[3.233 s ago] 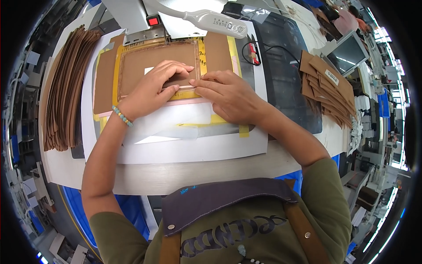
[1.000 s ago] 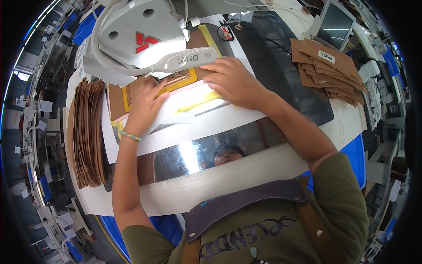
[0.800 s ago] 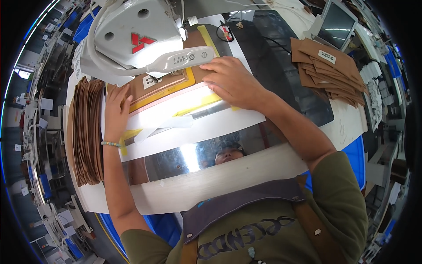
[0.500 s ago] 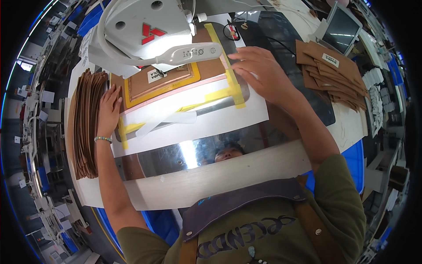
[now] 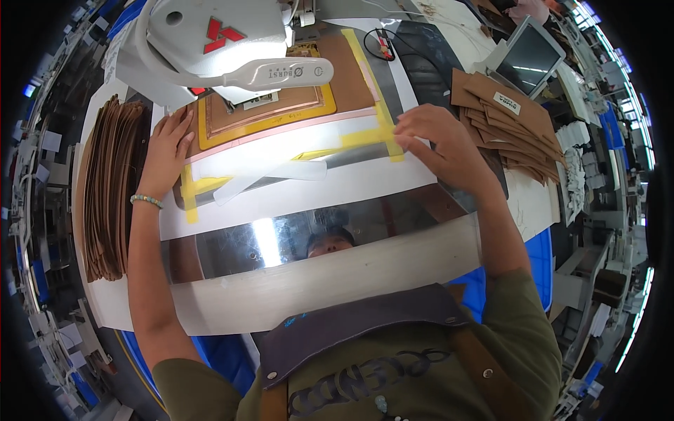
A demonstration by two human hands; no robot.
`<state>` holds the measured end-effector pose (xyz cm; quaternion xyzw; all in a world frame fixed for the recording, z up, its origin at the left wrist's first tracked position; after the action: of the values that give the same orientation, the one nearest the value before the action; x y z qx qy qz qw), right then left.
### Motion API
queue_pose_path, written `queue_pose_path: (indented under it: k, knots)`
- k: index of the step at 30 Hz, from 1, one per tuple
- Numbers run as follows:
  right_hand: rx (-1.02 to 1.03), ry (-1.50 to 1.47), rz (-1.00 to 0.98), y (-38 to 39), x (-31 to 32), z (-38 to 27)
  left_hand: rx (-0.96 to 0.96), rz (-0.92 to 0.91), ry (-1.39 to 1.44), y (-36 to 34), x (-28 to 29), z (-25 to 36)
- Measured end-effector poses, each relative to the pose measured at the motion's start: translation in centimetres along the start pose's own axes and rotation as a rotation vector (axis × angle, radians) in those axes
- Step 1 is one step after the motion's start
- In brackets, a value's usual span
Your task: Sewing brand labels and assembling brown leather panels using an industrial sewing machine in a workshop.
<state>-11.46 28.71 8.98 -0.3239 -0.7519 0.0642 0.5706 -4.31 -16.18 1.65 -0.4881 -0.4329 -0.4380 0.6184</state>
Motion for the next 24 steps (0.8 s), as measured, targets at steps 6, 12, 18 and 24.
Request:
queue_pose_path:
  k: [6, 12, 18, 24]
  knots:
    - [-0.025, 0.136, -0.305, -4.2, -2.7, 4.7, -0.055, 0.122, -0.014, -0.8, -0.2, 6.2]
    - [0.09, 0.174, 0.244, -4.1, 0.0, 8.0, 0.088, 0.284, 0.1, -0.8, -0.5, 9.7]
    - [-0.153, -0.005, 0.344, -2.3, 0.4, 11.9, 0.126, 0.27, 0.219, -1.7, -1.0, 9.5]
    - [-0.186, -0.019, 0.346, -2.1, -0.1, 12.8, 0.274, 0.019, 0.352, 0.5, 4.5, 3.6]
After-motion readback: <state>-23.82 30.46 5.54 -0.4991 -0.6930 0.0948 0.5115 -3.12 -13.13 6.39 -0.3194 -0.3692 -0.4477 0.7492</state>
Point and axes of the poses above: each hand's wrist, its own y-axis away from the middle knuckle, its own x-axis out of the back of the hand, z = x × y, the point moved 8 cm from there along -y, towards the middle knuckle, and after that the axes turned 10 degrees about x, right-handed, at the moved point
